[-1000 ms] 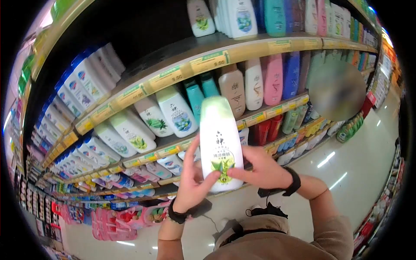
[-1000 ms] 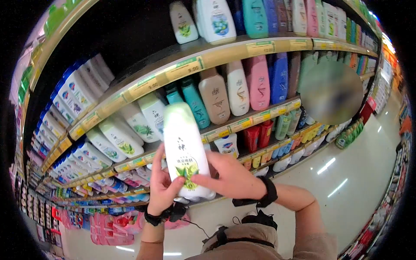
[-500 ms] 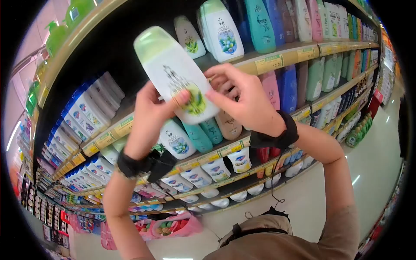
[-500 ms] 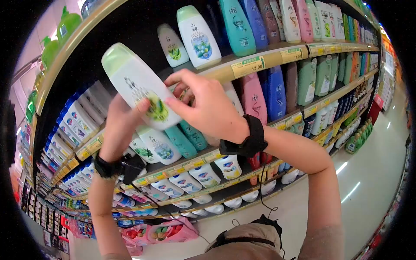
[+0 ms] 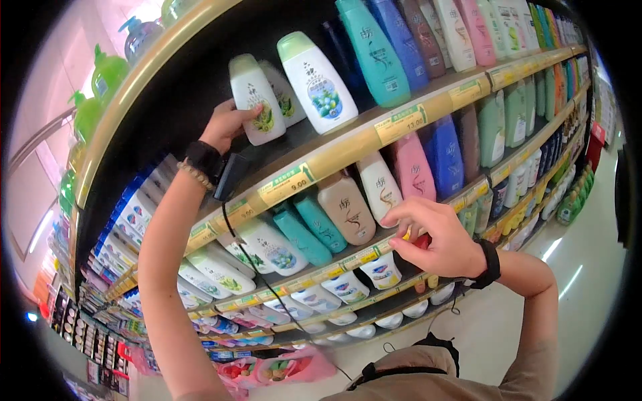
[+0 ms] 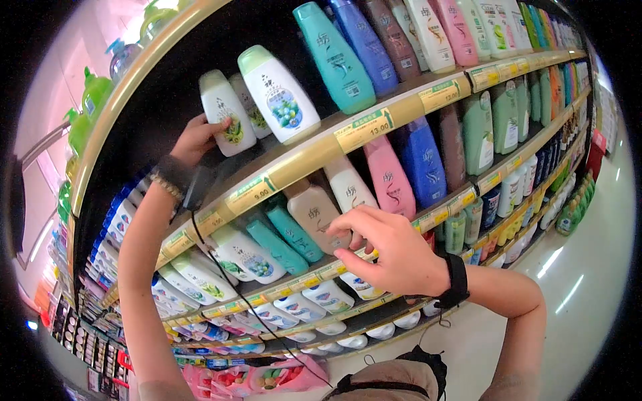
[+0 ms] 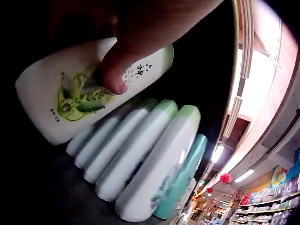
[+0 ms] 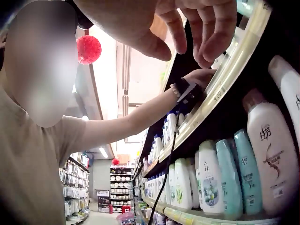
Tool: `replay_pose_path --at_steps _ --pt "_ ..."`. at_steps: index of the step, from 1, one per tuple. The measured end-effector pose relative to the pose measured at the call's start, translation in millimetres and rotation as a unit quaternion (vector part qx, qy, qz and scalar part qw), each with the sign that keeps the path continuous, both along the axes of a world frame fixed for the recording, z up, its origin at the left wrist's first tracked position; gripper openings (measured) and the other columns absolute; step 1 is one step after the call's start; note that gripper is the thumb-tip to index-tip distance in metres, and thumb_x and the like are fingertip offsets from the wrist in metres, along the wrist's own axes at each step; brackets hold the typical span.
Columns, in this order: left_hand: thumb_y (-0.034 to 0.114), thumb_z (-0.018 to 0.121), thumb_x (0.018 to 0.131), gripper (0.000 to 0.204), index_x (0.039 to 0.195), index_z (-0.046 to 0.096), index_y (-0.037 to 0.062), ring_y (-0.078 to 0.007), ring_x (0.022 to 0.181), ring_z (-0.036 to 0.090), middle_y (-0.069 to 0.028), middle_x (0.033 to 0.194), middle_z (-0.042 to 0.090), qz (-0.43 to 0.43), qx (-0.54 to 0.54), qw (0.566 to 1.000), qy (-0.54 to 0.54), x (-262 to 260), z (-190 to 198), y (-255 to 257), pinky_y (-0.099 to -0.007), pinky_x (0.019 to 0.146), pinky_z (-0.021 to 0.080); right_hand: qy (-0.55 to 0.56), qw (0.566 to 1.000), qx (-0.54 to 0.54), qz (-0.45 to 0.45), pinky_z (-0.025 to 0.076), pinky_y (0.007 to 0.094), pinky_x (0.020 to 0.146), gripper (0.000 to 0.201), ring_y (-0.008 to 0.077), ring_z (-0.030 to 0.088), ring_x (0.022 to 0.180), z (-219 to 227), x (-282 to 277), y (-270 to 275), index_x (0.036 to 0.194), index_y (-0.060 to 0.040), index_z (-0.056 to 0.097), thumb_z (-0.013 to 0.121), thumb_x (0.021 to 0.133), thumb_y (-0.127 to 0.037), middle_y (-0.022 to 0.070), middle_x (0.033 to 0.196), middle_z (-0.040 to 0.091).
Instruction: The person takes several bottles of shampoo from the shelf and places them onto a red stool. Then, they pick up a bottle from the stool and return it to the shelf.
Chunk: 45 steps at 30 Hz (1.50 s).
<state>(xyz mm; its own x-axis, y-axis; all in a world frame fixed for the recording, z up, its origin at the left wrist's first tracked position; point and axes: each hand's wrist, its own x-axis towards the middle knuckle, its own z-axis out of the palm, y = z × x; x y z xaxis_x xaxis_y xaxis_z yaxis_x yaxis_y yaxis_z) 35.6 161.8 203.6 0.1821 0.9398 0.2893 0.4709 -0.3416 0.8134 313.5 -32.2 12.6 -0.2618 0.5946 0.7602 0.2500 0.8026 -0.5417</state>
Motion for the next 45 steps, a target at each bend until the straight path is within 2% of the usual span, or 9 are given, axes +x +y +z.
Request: replay_pose_path --at_steps 12,21,27,32,35,39,41,44,45 --pt "0.022 0.073 0.077 0.043 0.112 0.055 0.004 -0.021 0.096 0.06 -0.0079 0.103 0.063 -0.03 -0.022 0.997 0.063 23 -9 66 -0.0363 0.079 0.053 0.013 0.997 -0.062 -0.042 0.047 0.0262 0.054 0.02 0.0159 0.061 0.067 -23 31 -4 0.096 -0.0038 0.057 0.063 0.078 -0.008 0.0085 0.087 0.06" --pt "0.04 0.069 0.078 0.045 0.103 0.059 0.0043 -0.0173 0.05 0.061 -0.0093 0.075 0.065 0.058 -0.103 0.934 0.337 18 11 72 -0.0291 0.041 0.047 0.012 0.997 -0.067 -0.04 0.046 0.0256 0.05 0.017 0.0149 0.061 0.059 -28 35 -15 0.093 -0.0036 0.057 0.064 0.078 -0.008 0.0083 0.081 0.059" --pt "0.034 0.068 0.079 0.032 0.085 0.065 0.0031 -0.014 0.051 0.061 -0.0072 0.066 0.064 0.167 0.029 0.87 0.462 33 22 26 -0.026 0.041 0.046 0.002 0.997 -0.056 -0.05 0.046 0.0256 0.051 0.018 0.0148 0.06 0.059 -31 46 -24 0.094 -0.003 0.057 0.064 0.078 -0.007 0.0077 0.078 0.059" --pt "0.008 0.063 0.079 0.021 0.096 0.065 -0.0037 -0.0155 0.068 0.065 -0.0115 0.081 0.067 0.026 0.181 0.911 0.369 21 26 -41 -0.026 0.058 0.052 -0.016 0.998 -0.049 -0.037 0.047 0.0269 0.054 0.012 0.0168 0.06 0.06 -34 31 -28 0.085 -0.0026 0.059 0.066 0.076 -0.007 0.0067 0.071 0.059" --pt "-0.008 0.058 0.074 0.02 0.092 0.065 -0.0049 -0.015 0.08 0.065 -0.0111 0.086 0.068 -0.076 0.32 0.891 0.312 26 -8 -113 -0.0252 0.074 0.051 -0.061 0.998 0.024 0.005 0.046 0.0298 0.051 0.017 0.0214 0.057 0.055 -34 3 -26 0.069 -0.0052 0.058 0.07 0.075 -0.016 0.0056 0.06 0.055" --pt "0.008 0.062 0.075 0.015 0.086 0.067 0.0166 -0.0124 0.051 0.053 0.0004 0.061 0.053 -0.22 0.383 0.764 0.47 -14 -81 -226 -0.0266 0.045 0.043 -0.193 0.969 0.127 0.089 0.036 0.0336 0.041 0.033 0.0223 0.049 0.045 -23 -44 -41 0.058 -0.0115 0.051 0.068 0.077 -0.032 0.0041 0.05 0.047" --pt "0.013 0.061 0.078 0.011 0.084 0.065 0.0203 -0.0096 0.047 0.045 0.0039 0.056 0.04 -0.433 0.368 0.72 0.398 -50 -135 -254 -0.0225 0.038 0.037 -0.203 0.965 0.122 0.11 0.035 0.0339 0.04 0.036 0.0232 0.048 0.044 -26 -68 -56 0.055 -0.0104 0.047 0.065 0.08 -0.029 0.0046 0.048 0.044" --pt "0.013 0.056 0.086 0.017 0.078 0.065 0.0002 -0.0212 0.037 0.037 -0.0099 0.051 0.044 -0.466 0.188 0.847 0.173 -93 -249 -263 -0.0299 0.037 0.029 -0.169 0.98 0.065 0.083 0.035 0.035 0.041 0.035 0.0247 0.047 0.044 -55 -99 -81 0.054 -0.0096 0.047 0.063 0.081 -0.025 0.0057 0.048 0.043" --pt "0.013 0.058 0.086 0.016 0.081 0.065 -0.0002 -0.0179 0.041 0.043 -0.0092 0.055 0.05 -0.354 0.113 0.915 0.157 -109 -287 -262 -0.0282 0.039 0.034 -0.151 0.986 0.041 0.064 0.035 0.0354 0.041 0.035 0.0252 0.047 0.044 -68 -107 -89 0.054 -0.0094 0.047 0.063 0.081 -0.024 0.0061 0.048 0.043"
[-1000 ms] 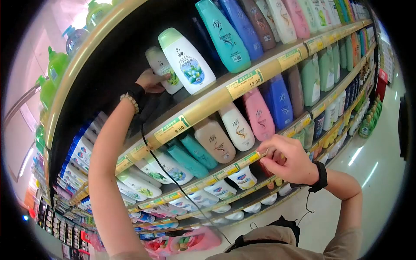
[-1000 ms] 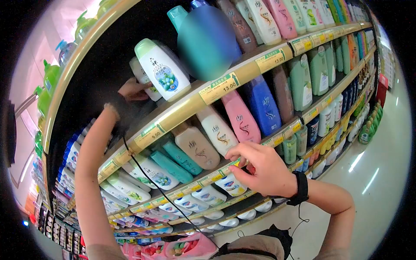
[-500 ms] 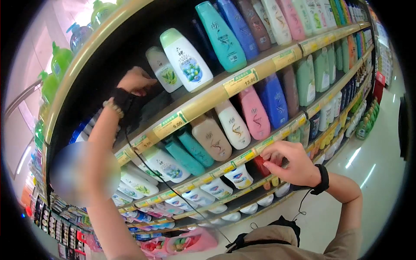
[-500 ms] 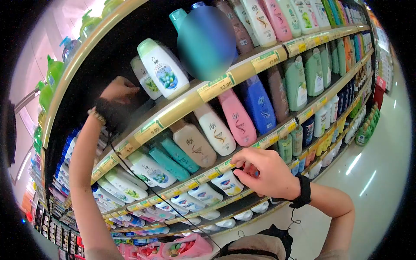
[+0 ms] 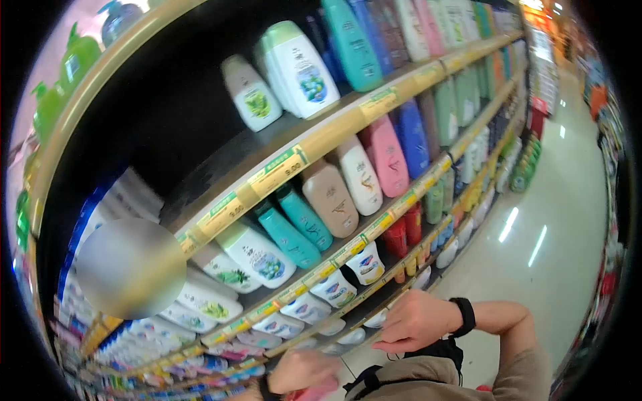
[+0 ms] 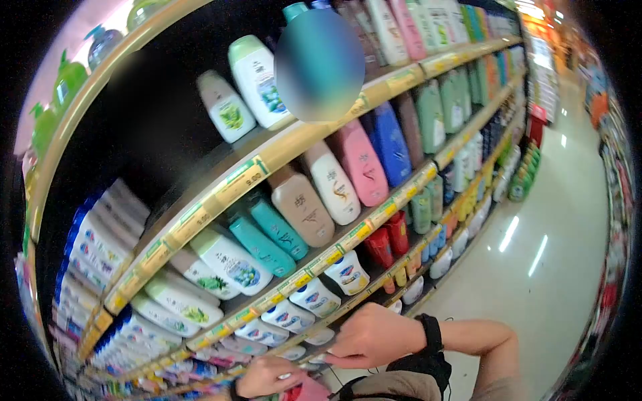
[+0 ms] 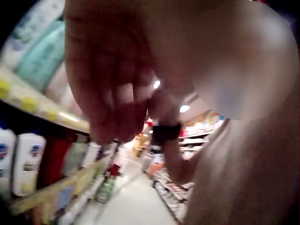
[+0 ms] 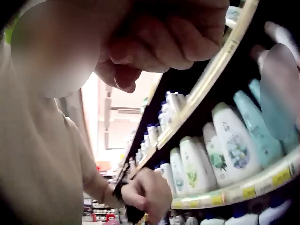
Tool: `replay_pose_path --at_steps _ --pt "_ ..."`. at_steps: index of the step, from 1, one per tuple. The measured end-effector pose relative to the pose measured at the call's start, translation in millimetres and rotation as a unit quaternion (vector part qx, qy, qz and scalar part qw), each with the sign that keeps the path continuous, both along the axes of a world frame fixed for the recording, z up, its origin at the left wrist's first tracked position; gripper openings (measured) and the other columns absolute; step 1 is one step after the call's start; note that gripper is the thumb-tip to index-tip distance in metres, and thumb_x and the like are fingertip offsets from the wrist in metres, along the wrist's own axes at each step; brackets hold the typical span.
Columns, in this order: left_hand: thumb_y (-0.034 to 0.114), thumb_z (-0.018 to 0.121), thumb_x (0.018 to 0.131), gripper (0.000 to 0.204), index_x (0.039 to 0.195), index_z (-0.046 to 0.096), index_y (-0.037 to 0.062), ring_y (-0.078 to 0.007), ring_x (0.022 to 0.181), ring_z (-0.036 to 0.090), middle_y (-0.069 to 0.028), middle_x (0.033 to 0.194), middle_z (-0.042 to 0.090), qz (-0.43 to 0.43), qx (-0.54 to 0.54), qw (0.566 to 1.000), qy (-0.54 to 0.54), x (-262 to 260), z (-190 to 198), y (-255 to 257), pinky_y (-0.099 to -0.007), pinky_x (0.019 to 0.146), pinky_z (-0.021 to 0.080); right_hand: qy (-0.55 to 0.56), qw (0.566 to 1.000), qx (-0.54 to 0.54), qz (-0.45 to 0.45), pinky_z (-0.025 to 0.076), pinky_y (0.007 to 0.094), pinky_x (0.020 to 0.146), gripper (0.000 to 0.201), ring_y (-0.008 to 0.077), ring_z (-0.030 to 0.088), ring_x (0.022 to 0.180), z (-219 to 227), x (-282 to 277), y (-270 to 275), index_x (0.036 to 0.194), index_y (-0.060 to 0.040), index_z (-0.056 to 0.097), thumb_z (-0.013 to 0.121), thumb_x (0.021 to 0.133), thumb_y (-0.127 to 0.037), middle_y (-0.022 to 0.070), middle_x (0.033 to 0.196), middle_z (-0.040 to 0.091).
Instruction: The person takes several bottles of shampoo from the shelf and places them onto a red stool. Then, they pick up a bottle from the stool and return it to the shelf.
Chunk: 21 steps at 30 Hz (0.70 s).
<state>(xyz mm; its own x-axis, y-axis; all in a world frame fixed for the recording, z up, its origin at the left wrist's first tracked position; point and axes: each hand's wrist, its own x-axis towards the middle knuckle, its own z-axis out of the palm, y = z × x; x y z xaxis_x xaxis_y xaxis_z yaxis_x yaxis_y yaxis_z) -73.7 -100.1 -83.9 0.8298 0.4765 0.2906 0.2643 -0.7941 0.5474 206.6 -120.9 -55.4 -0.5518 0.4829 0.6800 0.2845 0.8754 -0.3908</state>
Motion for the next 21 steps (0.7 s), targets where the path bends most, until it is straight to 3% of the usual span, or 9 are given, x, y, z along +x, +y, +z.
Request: replay_pose_path --at_steps 3,4,7,9,10,11,12,14,21 --pt "0.008 0.063 0.084 0.012 0.09 0.065 -0.0013 -0.0082 0.055 0.054 -0.0052 0.067 0.062 0.298 -0.327 0.896 -0.033 -30 -60 -13 -0.0236 0.049 0.042 0.034 0.984 -0.106 -0.14 0.035 0.0352 0.042 0.035 0.0274 0.048 0.046 -51 -10 -36 0.053 -0.0059 0.049 0.062 0.081 -0.021 0.009 0.048 0.045" --pt "0.004 0.064 0.082 0.014 0.093 0.064 -0.0028 -0.0075 0.062 0.056 -0.0034 0.071 0.063 0.245 -0.229 0.939 -0.076 -36 -74 -17 -0.0225 0.053 0.044 0.063 0.965 -0.162 -0.198 0.035 0.0338 0.042 0.034 0.0253 0.048 0.045 -71 -14 -54 0.053 -0.005 0.051 0.062 0.081 -0.02 0.0086 0.048 0.046" --pt "0.013 0.061 0.086 0.016 0.096 0.063 0.0014 -0.0134 0.074 0.059 -0.0055 0.083 0.065 0.141 -0.317 0.938 0.009 -26 -76 -25 -0.0276 0.062 0.047 0.189 0.861 -0.312 -0.353 0.036 0.0293 0.042 0.032 0.0179 0.05 0.043 -107 -38 -127 0.056 -0.0025 0.056 0.06 0.084 -0.017 0.007 0.049 0.052" --pt "0.013 0.061 0.084 0.016 0.094 0.064 0.0013 -0.0266 0.079 0.062 -0.0091 0.091 0.066 0.026 -0.176 0.975 0.131 -8 -71 -21 -0.0389 0.078 0.048 0.337 0.751 -0.367 -0.434 0.037 0.0256 0.042 0.031 0.0113 0.05 0.043 -113 -61 -175 0.058 -0.0008 0.059 0.058 0.086 -0.015 0.0052 0.05 0.055" --pt "0.014 0.061 0.082 0.013 0.09 0.064 0.0049 -0.026 0.07 0.061 -0.0083 0.082 0.064 -0.042 -0.15 0.985 0.071 3 -88 -18 -0.0358 0.065 0.047 0.421 0.676 -0.368 -0.48 0.038 0.0218 0.043 0.032 0.0054 0.051 0.047 -113 -75 -195 0.058 0.0007 0.059 0.057 0.087 -0.013 0.0025 0.052 0.057" --pt "0.015 0.062 0.08 0.01 0.086 0.065 0.0085 -0.0253 0.061 0.06 -0.0075 0.073 0.062 -0.111 -0.128 0.985 0.012 16 -106 -17 -0.0326 0.052 0.047 0.454 0.63 -0.336 -0.533 0.038 0.0215 0.043 0.033 0.0057 0.051 0.047 -112 -86 -214 0.057 0.0007 0.059 0.057 0.087 -0.014 0.0026 0.052 0.057" --pt "0.015 0.063 0.078 0.013 0.087 0.064 0.0049 -0.0307 0.071 0.062 -0.0123 0.083 0.065 -0.163 -0.137 0.974 0.071 27 -114 -18 -0.0354 0.061 0.048 0.485 0.579 -0.301 -0.583 0.039 0.0213 0.043 0.034 0.0059 0.051 0.046 -109 -96 -232 0.057 0.0007 0.059 0.057 0.088 -0.014 0.0027 0.052 0.057" --pt "0.012 0.063 0.079 0.012 0.088 0.065 0.0037 -0.0251 0.066 0.063 -0.0115 0.08 0.065 -0.264 -0.165 0.946 0.089 62 -113 -36 -0.0309 0.059 0.049 0.53 0.478 -0.229 -0.662 0.039 0.0211 0.044 0.035 0.0064 0.051 0.046 -98 -120 -266 0.056 0.0007 0.057 0.056 0.088 -0.014 0.0028 0.051 0.056" --pt "0.006 0.063 0.078 0.01 0.087 0.066 0.0029 -0.0225 0.068 0.064 -0.012 0.08 0.065 -0.488 -0.097 0.866 0.046 141 -103 -122 -0.03 0.063 0.049 0.491 0.282 -0.101 -0.818 0.039 0.0219 0.045 0.035 0.0071 0.052 0.047 -82 -199 -351 0.055 0.0016 0.055 0.057 0.086 -0.014 0.0039 0.05 0.056"
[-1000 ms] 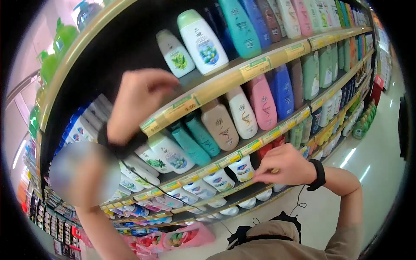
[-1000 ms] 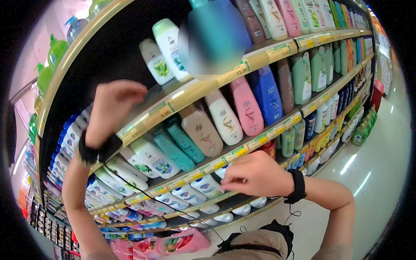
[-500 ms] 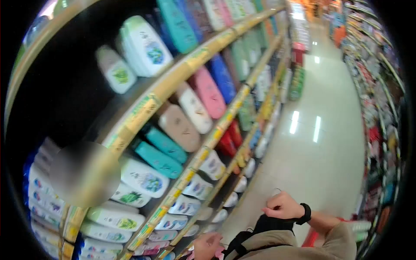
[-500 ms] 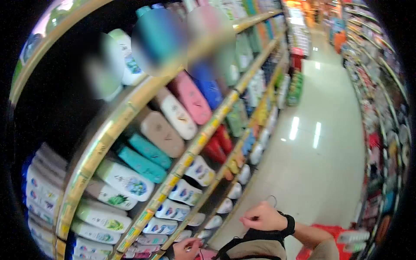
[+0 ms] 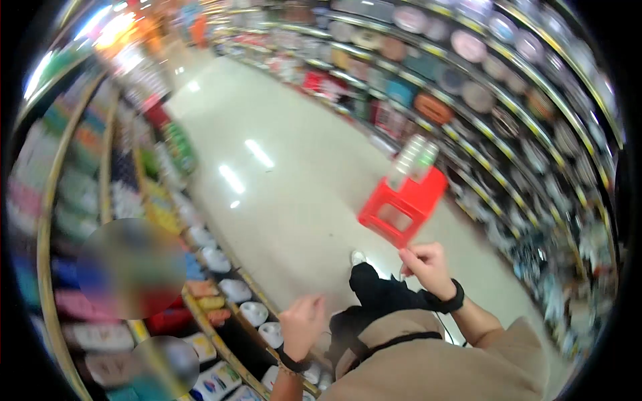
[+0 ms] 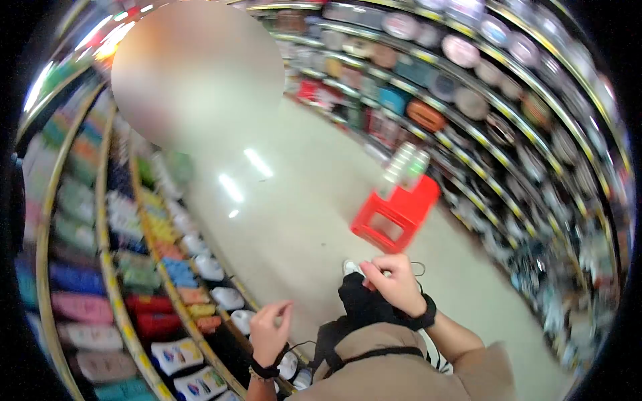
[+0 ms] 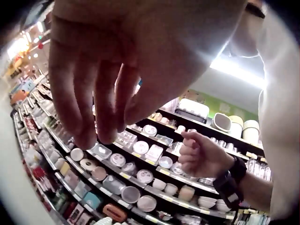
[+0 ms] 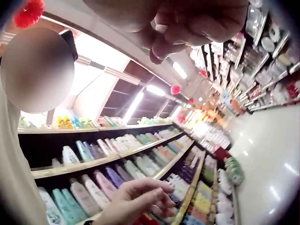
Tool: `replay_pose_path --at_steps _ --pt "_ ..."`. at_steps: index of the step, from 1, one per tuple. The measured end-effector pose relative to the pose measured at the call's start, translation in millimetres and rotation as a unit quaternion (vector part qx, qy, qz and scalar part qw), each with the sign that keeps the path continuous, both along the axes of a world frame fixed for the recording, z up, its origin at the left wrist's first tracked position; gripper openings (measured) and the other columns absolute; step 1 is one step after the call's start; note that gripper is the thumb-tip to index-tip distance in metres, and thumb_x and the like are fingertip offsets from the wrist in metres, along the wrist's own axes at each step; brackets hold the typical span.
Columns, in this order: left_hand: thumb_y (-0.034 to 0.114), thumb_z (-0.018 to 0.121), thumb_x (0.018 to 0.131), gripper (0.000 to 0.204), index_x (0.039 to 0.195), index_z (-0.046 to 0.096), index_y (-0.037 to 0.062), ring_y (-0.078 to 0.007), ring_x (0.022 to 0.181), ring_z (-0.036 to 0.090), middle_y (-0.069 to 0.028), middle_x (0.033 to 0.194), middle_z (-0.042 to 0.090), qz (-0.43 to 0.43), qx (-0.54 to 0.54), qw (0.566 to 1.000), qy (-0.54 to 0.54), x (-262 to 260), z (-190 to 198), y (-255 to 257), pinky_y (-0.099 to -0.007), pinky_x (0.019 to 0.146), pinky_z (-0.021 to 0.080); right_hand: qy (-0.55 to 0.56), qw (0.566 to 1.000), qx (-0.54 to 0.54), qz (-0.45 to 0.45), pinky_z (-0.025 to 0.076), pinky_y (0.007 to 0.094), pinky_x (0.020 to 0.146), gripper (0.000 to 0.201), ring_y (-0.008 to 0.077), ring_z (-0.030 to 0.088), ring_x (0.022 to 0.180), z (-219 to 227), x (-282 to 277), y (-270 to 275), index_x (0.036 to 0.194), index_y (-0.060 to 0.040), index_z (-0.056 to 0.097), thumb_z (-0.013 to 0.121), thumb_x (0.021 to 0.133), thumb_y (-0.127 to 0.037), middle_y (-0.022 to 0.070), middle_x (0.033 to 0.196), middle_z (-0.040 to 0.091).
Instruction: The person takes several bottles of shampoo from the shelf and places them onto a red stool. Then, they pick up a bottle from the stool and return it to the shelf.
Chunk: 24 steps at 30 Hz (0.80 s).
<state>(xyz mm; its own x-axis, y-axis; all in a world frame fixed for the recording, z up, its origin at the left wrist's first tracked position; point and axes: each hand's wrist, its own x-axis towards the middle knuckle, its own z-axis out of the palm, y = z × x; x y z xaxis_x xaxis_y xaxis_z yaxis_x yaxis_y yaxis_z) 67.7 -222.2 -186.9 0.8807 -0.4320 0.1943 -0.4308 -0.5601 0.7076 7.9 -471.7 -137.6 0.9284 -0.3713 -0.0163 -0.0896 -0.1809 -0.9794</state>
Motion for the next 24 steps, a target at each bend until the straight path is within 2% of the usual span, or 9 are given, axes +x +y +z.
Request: replay_pose_path --at_steps 4,8,12,13,16,17,20,21,24 --pt "0.002 0.06 0.081 0.008 0.087 0.065 -0.0007 -0.0185 0.068 0.064 -0.012 0.079 0.066 -0.025 -0.062 0.996 0.065 8 2 -56 -0.0275 0.063 0.049 0.012 0.995 0.039 -0.091 0.039 0.0218 0.045 0.035 0.0065 0.052 0.047 -21 -21 -27 0.057 0.0022 0.055 0.057 0.087 -0.016 0.0035 0.052 0.056" --pt "0.002 0.059 0.082 0.009 0.089 0.064 -0.002 -0.0169 0.067 0.064 -0.0117 0.079 0.066 -0.086 -0.017 0.989 0.118 -1 -12 -98 -0.0262 0.063 0.05 0.036 0.989 0.1 -0.1 0.039 0.0213 0.045 0.036 0.0047 0.05 0.049 -46 -18 -50 0.059 0.0029 0.056 0.056 0.088 -0.018 0.0026 0.052 0.056" --pt "0.003 0.06 0.083 0.01 0.091 0.064 -0.0017 -0.0169 0.07 0.065 -0.0125 0.08 0.066 -0.155 -0.001 0.97 0.186 1 -11 -144 -0.0262 0.065 0.05 0.047 0.998 -0.035 -0.018 0.037 0.0278 0.044 0.03 0.0168 0.048 0.043 -58 -6 -95 0.063 0.0012 0.058 0.058 0.084 -0.02 0.0118 0.051 0.051" --pt "0.003 0.06 0.083 0.01 0.091 0.063 -0.0014 -0.0176 0.071 0.065 -0.0128 0.081 0.066 -0.16 0.01 0.968 0.193 4 -10 -157 -0.0269 0.066 0.05 0.033 0.997 -0.066 -0.026 0.038 0.0316 0.045 0.028 0.0268 0.047 0.045 -60 -3 -108 0.063 -0.0002 0.058 0.059 0.082 -0.02 0.0157 0.054 0.049" --pt "0.003 0.06 0.082 0.01 0.091 0.063 -0.0013 -0.0198 0.071 0.065 -0.0134 0.081 0.066 -0.187 0.057 0.967 0.161 23 -15 -200 -0.0279 0.066 0.049 0.049 0.994 -0.057 -0.079 0.039 0.0341 0.046 0.027 0.0309 0.049 0.048 -73 3 -144 0.062 -0.0003 0.058 0.06 0.081 -0.02 0.0167 0.055 0.05" --pt "0.01 0.06 0.083 0.015 0.096 0.063 0.004 -0.0276 0.076 0.063 -0.0135 0.087 0.064 -0.2 0.055 0.966 0.157 30 -15 -215 -0.034 0.067 0.049 0.086 0.991 -0.054 -0.084 0.041 0.0364 0.048 0.028 0.0333 0.051 0.051 -75 6 -157 0.063 -0.0004 0.059 0.059 0.081 -0.022 0.0171 0.056 0.051" --pt "0.002 0.059 0.081 0.016 0.097 0.06 0.0006 -0.0285 0.076 0.063 -0.0142 0.085 0.064 -0.213 0.107 0.97 0.04 51 -8 -272 -0.0316 0.07 0.049 0.108 0.988 -0.061 -0.087 0.042 0.0379 0.05 0.028 0.0339 0.052 0.053 -101 15 -190 0.064 -0.001 0.06 0.058 0.081 -0.024 0.0173 0.056 0.052" --pt "-0.001 0.059 0.079 0.018 0.096 0.061 0.003 -0.0282 0.074 0.061 -0.0108 0.085 0.065 -0.231 0.069 0.97 0.0 59 -7 -288 -0.0351 0.078 0.048 0.117 0.986 -0.086 -0.082 0.043 0.0396 0.052 0.028 0.0344 0.054 0.056 -110 18 -200 0.064 -0.0013 0.06 0.058 0.08 -0.024 0.0169 0.058 0.054" --pt "-0.003 0.06 0.078 0.017 0.093 0.062 0.0047 -0.0234 0.07 0.06 -0.0069 0.083 0.065 -0.239 0.018 0.962 -0.128 78 -18 -327 -0.0391 0.086 0.045 0.103 0.981 -0.148 -0.071 0.044 0.0412 0.055 0.025 0.0351 0.055 0.059 -128 31 -225 0.065 -0.0021 0.059 0.057 0.079 -0.023 0.0172 0.061 0.056"
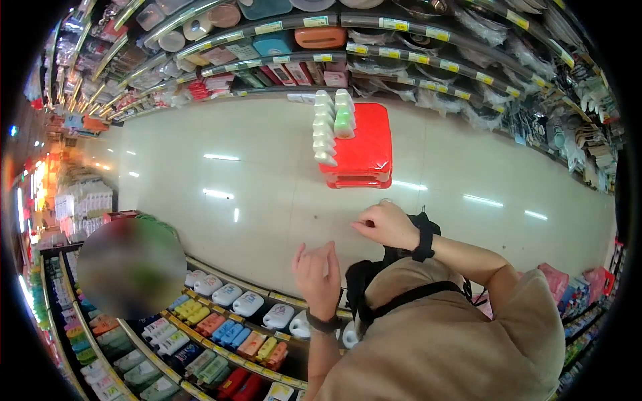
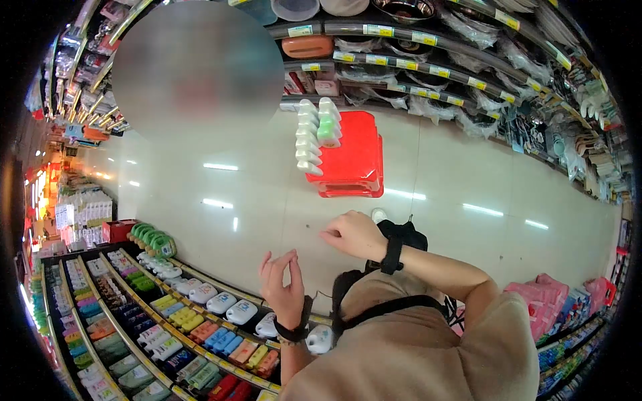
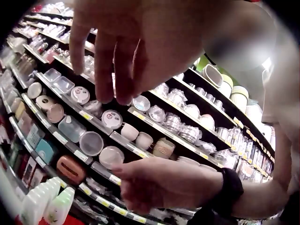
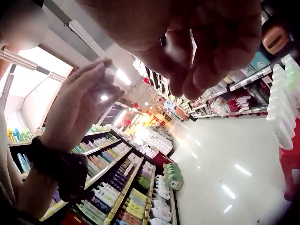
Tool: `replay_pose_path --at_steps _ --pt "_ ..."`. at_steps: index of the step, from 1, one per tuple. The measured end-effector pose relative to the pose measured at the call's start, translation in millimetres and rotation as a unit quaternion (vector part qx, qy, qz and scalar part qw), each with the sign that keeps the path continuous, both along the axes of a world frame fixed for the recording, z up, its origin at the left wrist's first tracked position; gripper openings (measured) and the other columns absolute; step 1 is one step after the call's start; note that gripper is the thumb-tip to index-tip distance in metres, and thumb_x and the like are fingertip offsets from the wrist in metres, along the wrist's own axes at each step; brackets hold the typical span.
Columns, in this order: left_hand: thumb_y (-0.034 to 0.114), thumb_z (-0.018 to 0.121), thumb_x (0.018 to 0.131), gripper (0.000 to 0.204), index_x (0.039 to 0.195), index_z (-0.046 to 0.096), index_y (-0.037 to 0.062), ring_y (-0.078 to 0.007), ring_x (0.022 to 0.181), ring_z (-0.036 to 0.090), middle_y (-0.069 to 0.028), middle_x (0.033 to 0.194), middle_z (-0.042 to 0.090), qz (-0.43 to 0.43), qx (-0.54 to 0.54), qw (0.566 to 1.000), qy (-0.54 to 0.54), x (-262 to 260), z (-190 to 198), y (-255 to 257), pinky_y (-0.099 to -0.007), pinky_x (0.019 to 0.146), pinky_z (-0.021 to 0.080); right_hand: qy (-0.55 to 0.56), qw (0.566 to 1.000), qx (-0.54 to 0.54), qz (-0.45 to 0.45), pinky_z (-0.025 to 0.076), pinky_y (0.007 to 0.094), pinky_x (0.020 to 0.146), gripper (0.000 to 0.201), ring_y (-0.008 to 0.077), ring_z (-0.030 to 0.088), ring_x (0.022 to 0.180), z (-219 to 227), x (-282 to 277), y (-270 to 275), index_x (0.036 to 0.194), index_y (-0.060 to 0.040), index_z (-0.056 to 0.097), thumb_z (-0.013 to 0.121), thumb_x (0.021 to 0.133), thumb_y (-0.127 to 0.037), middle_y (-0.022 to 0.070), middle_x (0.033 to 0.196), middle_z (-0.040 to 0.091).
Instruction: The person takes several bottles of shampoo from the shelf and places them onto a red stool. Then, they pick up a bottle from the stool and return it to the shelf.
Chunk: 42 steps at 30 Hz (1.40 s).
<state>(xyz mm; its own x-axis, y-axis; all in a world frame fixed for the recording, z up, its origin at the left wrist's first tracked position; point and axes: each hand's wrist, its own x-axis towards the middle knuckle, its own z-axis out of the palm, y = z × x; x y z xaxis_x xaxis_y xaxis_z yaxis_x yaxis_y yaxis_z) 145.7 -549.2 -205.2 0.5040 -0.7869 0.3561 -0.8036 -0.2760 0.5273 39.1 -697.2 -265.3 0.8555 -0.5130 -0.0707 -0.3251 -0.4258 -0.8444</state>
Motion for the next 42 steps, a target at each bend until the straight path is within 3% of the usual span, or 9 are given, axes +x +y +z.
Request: replay_pose_path --at_steps 8,13,17,22,27,30,31,34,42 --pt "0.002 0.062 0.078 0.006 0.082 0.065 0.0053 -0.0182 0.069 0.059 -0.0044 0.075 0.064 -0.086 0.014 0.993 0.083 40 -18 -62 -0.0415 0.092 0.04 -0.002 0.996 0.04 -0.083 0.048 0.0409 0.065 0.014 0.0326 0.061 0.071 -36 55 -44 0.077 -0.0045 0.061 0.058 0.077 -0.018 0.0131 0.073 0.063" --pt "0.007 0.062 0.079 0.008 0.085 0.064 0.0027 -0.0287 0.077 0.059 -0.0093 0.083 0.062 -0.154 0.051 0.98 0.117 98 -65 -75 -0.0351 0.074 0.046 0.016 0.976 -0.012 -0.215 0.047 0.0422 0.074 0.014 0.0355 0.057 0.087 -93 95 -37 0.086 -0.0048 0.06 0.06 0.075 -0.012 0.0169 0.088 0.061" --pt "0.007 0.06 0.079 0.008 0.085 0.062 0.0018 -0.0324 0.078 0.058 -0.0137 0.084 0.062 -0.237 0.093 0.955 0.149 145 -108 -94 -0.0385 0.071 0.047 0.037 0.958 -0.027 -0.283 0.042 0.0419 0.082 0.02 0.0365 0.052 0.093 -124 134 -26 0.094 -0.0047 0.058 0.061 0.075 -0.01 0.0178 0.093 0.059" --pt "0.008 0.056 0.083 0.013 0.092 0.058 -0.001 -0.0327 0.076 0.058 -0.0164 0.081 0.06 -0.191 0.109 0.945 0.244 153 -171 -140 -0.0397 0.069 0.047 0.026 0.922 -0.086 -0.377 0.041 0.0432 0.085 0.028 0.039 0.049 0.098 -144 171 -26 0.097 -0.0016 0.056 0.06 0.07 -0.007 0.0228 0.102 0.054" --pt "0.012 0.052 0.088 0.021 0.104 0.053 -0.0016 -0.0291 0.083 0.058 -0.017 0.095 0.06 -0.15 0.038 0.927 0.343 146 -212 -182 -0.0365 0.076 0.046 0.103 0.899 -0.232 -0.358 0.042 0.0427 0.083 0.036 0.0384 0.048 0.098 -165 172 -85 0.106 -0.0037 0.053 0.058 0.07 -0.006 0.0209 0.109 0.048" --pt "0.015 0.048 0.091 0.025 0.109 0.049 -0.0021 -0.0286 0.083 0.056 -0.0175 0.095 0.058 -0.125 0.049 0.873 0.469 142 -226 -198 -0.0375 0.074 0.044 0.127 0.895 -0.282 -0.321 0.043 0.0424 0.082 0.04 0.0366 0.049 0.097 -176 176 -126 0.108 -0.0054 0.052 0.059 0.069 -0.006 0.0196 0.109 0.047" --pt "0.019 0.047 0.093 0.031 0.115 0.047 -0.0025 -0.0223 0.085 0.056 -0.0129 0.098 0.057 -0.135 0.037 0.869 0.474 142 -234 -202 -0.0338 0.073 0.045 0.139 0.901 -0.279 -0.302 0.043 0.0423 0.082 0.041 0.0361 0.049 0.097 -181 177 -137 0.109 -0.0061 0.052 0.059 0.069 -0.006 0.0191 0.108 0.047" --pt "0.025 0.046 0.093 0.035 0.117 0.046 -0.0012 -0.0172 0.086 0.055 -0.008 0.1 0.055 -0.015 0.09 0.722 0.686 135 -257 -212 -0.0292 0.072 0.046 0.175 0.916 -0.27 -0.242 0.044 0.0418 0.08 0.042 0.0337 0.05 0.096 -198 178 -149 0.11 -0.0085 0.052 0.06 0.069 -0.009 0.0166 0.106 0.047" --pt "0.041 0.037 0.095 0.045 0.131 0.037 0.0136 -0.0146 0.093 0.053 -0.0046 0.115 0.049 0.041 0.144 0.632 0.76 118 -271 -221 -0.03 0.076 0.045 0.218 0.918 -0.287 -0.163 0.047 0.0413 0.077 0.04 0.032 0.052 0.094 -220 167 -159 0.104 -0.0072 0.051 0.063 0.066 -0.011 0.0154 0.107 0.046"
